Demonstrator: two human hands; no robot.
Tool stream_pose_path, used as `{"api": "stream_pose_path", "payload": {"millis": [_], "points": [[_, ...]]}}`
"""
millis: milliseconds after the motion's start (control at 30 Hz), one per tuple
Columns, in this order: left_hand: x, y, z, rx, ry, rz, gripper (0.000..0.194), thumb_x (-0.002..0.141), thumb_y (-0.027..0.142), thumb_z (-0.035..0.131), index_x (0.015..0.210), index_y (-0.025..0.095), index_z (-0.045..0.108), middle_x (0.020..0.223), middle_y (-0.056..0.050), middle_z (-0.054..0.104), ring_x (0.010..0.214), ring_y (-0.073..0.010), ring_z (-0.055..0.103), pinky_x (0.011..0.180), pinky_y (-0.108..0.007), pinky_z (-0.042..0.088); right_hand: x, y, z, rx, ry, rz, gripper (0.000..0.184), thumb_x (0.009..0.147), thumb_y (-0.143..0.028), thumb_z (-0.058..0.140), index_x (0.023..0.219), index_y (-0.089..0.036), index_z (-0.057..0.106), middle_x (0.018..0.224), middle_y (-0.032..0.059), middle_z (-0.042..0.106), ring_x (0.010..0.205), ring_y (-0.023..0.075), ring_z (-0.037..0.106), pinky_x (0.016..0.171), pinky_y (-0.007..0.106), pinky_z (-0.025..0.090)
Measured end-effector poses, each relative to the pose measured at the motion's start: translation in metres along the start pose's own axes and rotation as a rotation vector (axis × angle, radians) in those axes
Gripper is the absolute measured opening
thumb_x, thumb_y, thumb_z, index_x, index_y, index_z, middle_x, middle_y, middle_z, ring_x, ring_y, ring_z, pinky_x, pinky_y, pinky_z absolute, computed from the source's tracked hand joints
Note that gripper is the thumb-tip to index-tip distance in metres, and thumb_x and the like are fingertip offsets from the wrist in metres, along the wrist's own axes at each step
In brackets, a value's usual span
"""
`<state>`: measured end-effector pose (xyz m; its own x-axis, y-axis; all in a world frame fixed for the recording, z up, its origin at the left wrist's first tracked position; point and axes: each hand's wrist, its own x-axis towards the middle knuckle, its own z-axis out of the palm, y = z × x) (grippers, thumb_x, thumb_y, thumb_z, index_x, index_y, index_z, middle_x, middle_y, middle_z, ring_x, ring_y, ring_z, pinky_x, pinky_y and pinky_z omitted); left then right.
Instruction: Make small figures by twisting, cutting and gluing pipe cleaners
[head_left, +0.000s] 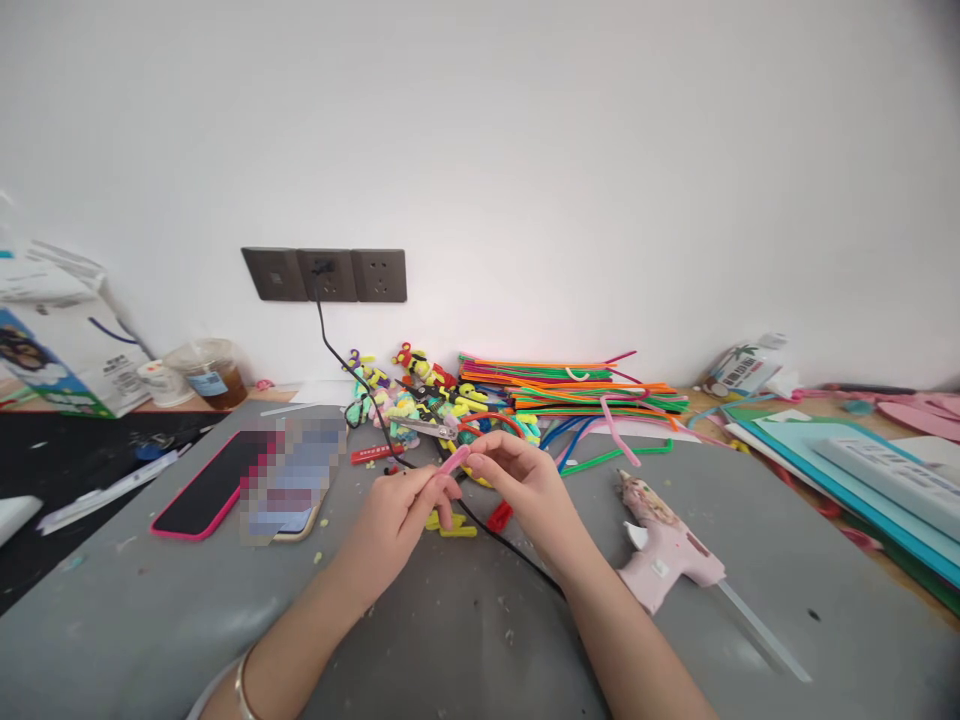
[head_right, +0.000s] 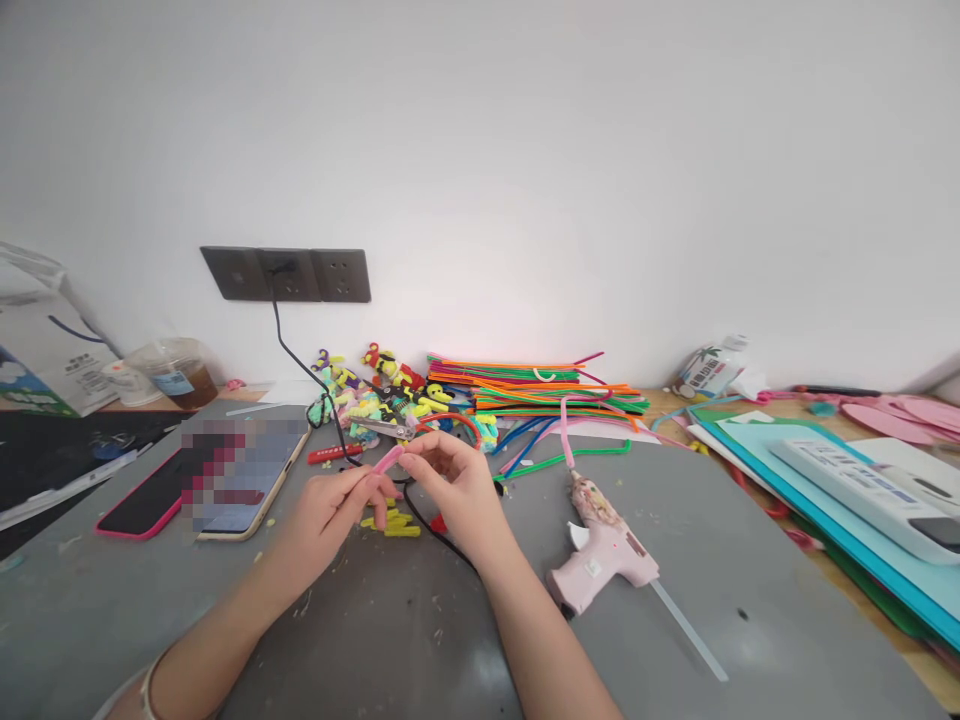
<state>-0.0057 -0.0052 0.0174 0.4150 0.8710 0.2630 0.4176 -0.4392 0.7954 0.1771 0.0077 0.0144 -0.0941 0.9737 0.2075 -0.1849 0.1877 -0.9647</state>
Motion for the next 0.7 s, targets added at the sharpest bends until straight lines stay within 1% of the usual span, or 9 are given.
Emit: {"api": "stream_pose_path", "payload": {"millis": [100,233,367,433,500,600,700], "points": [[0.000,0.004,0.000,0.019,-0.047,0.009,0.043,0.104,0.034,0.033,0.079,0.019,0.065,0.070,-0.001,0.074,0.072,-0.0169,0.068,0.075,-0.026,0.047,0.000,-0.001,0.001,-0.018,-0.011,-0.008,0.028,0.077,-0.045,0.080,0.078,-0.019,0.069,0.075,0.0006,0.067,0.070,0.0145,0.060,0.069,0.027,0.048],[0.000,0.009,0.001,0.055,-0.091,-0.004,0.050,0.105,0.033,0.030,0.072,0.020,0.065,0.075,-0.003,0.077,0.078,-0.0184,0.070,0.080,-0.027,0.047,0.000,-0.003,0.001,-0.046,-0.005,0.005,0.033,0.077,-0.050,0.078,0.075,-0.019,0.067,0.072,0.0011,0.066,0.069,0.0156,0.060,0.068,0.028,0.049],[0.000,0.006,0.002,0.090,-0.116,0.007,0.048,0.105,0.031,0.030,0.078,0.020,0.068,0.081,-0.003,0.078,0.080,-0.0191,0.070,0.079,-0.028,0.046,-0.001,-0.004,0.002,-0.051,0.005,0.010,0.035,0.075,-0.052,0.078,0.075,-0.019,0.066,0.072,0.0020,0.066,0.068,0.0160,0.059,0.067,0.028,0.049],[0.000,0.002,0.001,0.108,-0.112,0.015,0.046,0.105,0.029,0.031,0.083,0.020,0.070,0.082,-0.003,0.078,0.081,-0.0194,0.070,0.079,-0.028,0.046,-0.001,-0.004,0.002,-0.046,0.009,0.001,0.036,0.075,-0.053,0.078,0.075,-0.019,0.066,0.072,0.0017,0.066,0.068,0.0158,0.059,0.066,0.028,0.049],[0.000,-0.001,0.001,0.123,-0.104,0.025,0.044,0.104,0.028,0.032,0.084,0.020,0.071,0.083,-0.003,0.079,0.081,-0.0194,0.069,0.078,-0.028,0.046,-0.001,-0.004,0.002,-0.045,0.012,-0.007,0.035,0.075,-0.053,0.078,0.076,-0.020,0.066,0.072,0.0015,0.065,0.069,0.0160,0.060,0.066,0.028,0.049],[-0.001,-0.004,0.001,0.138,-0.085,0.045,0.047,0.103,0.026,0.033,0.074,0.021,0.070,0.083,-0.003,0.079,0.082,-0.0193,0.069,0.078,-0.028,0.045,-0.001,-0.004,0.003,-0.051,0.002,-0.015,0.035,0.076,-0.053,0.077,0.077,-0.020,0.066,0.073,0.0016,0.065,0.069,0.0163,0.060,0.067,0.028,0.050],[0.000,-0.005,0.001,0.155,-0.076,0.039,0.049,0.103,0.027,0.036,0.065,0.021,0.068,0.079,-0.003,0.078,0.083,-0.0192,0.070,0.078,-0.028,0.044,-0.001,-0.003,0.002,-0.051,-0.019,-0.019,0.035,0.078,-0.053,0.075,0.076,-0.020,0.065,0.071,0.0009,0.064,0.067,0.0153,0.058,0.065,0.028,0.048]]}}
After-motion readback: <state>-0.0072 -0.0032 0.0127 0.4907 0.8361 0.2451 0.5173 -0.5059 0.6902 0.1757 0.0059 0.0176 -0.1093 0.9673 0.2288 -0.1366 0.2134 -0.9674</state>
